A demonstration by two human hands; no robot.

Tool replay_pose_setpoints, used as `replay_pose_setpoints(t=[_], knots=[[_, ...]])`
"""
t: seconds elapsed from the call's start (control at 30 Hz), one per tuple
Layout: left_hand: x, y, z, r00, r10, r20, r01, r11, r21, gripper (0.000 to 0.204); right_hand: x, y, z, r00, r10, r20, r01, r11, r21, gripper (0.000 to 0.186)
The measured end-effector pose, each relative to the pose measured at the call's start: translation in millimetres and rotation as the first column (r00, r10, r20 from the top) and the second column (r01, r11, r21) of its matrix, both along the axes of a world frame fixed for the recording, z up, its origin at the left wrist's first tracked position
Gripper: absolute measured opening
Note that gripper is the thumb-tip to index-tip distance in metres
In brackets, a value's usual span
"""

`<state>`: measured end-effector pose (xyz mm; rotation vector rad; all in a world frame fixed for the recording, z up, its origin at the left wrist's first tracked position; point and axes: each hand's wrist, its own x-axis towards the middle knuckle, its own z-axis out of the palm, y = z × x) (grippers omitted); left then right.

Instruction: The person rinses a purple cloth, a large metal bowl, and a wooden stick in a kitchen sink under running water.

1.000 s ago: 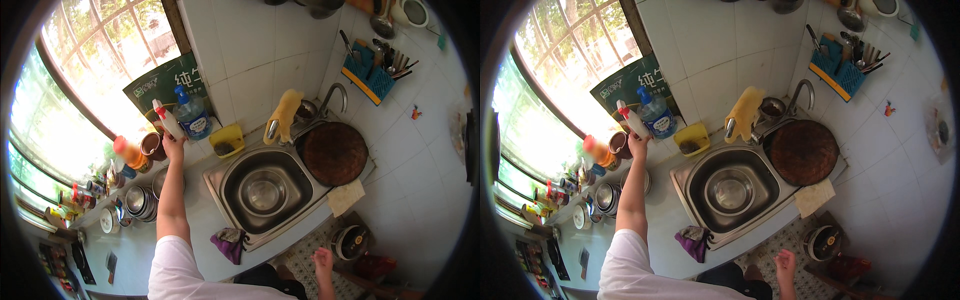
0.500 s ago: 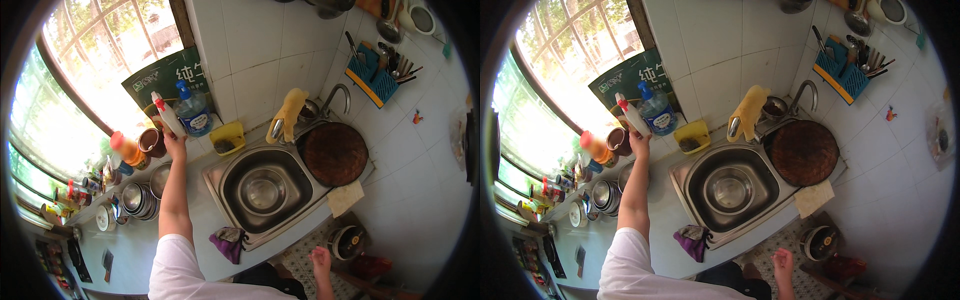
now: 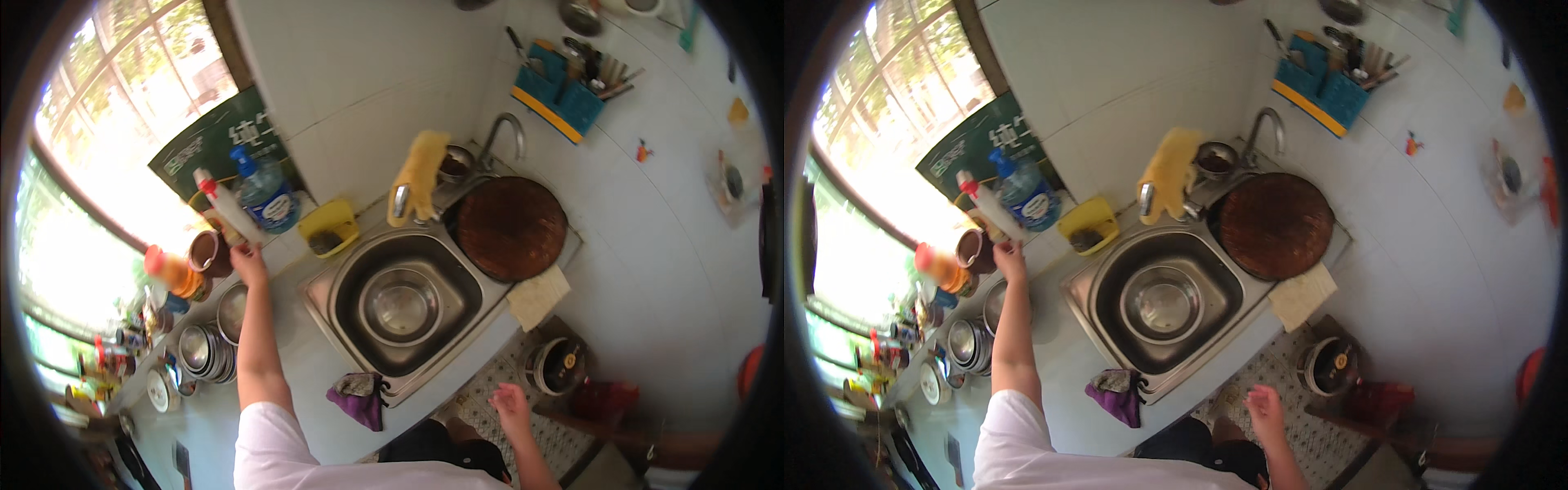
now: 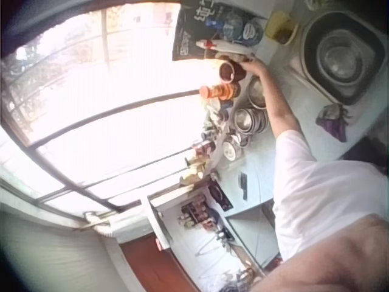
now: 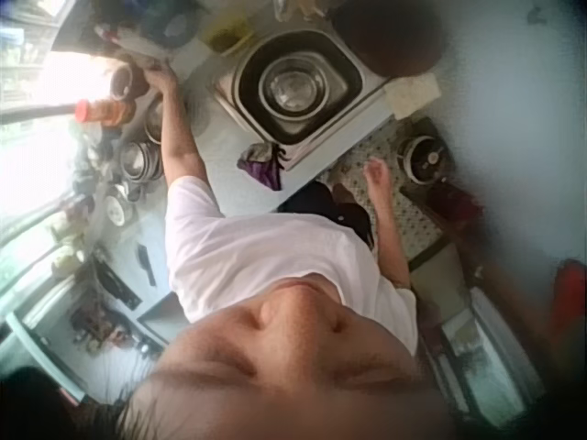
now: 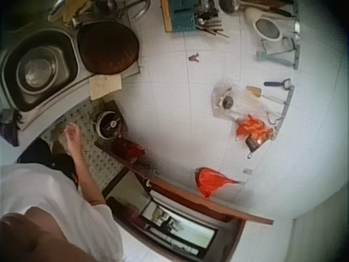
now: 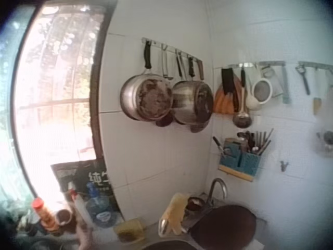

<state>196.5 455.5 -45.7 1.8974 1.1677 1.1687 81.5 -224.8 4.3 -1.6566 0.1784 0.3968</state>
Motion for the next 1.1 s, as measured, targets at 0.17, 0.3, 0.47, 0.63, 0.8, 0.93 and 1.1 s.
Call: replay_pose_setpoints(t=[0.17,0.3,0.47,0.63,0.8,0.93,1.1], knots=[[-37.0,-102.6,-1.6,0.961,-0.246,0.126,0.265,0.949,-0.17,0.019,-1.2,-9.0,0.0,0.999,-0.042,0.007,0.043,0.999,-0.023,0.018],[-74.9,-204.5,-18.8,0.9,-0.395,0.184,0.436,0.807,-0.399,0.021,0.0,-18.0,-2.1,1.0,-0.005,0.013,0.006,1.0,-0.02,0.01],[-90.5,-322.7,-18.9,0.844,-0.488,0.224,0.52,0.64,-0.566,0.028,11.6,-38.3,-5.3,0.998,0.068,0.007,-0.068,0.997,0.036,0.01],[-73.3,-408.2,-18.2,0.891,-0.445,0.093,0.402,0.676,-0.617,0.042,26.9,-94.1,-7.0,0.99,0.103,0.1,-0.101,0.995,-0.02,0.017],[-58.9,-459.5,-28.9,0.828,-0.529,0.183,0.483,0.51,-0.712,0.05,56.7,-163.6,-7.4,0.997,0.071,0.021,-0.072,0.996,0.043,0.02],[-39.0,-532.5,94.8,0.401,0.09,0.911,0.873,-0.338,-0.351,0.06,82.3,-208.5,-20.1,0.997,-0.049,-0.053,0.057,0.984,0.168,0.016],[-22.2,-591.4,175.7,0.29,0.218,0.932,0.927,-0.307,-0.217,0.054,111.5,-237.3,-30.5,0.986,-0.043,-0.163,0.073,0.98,0.183,0.016]])
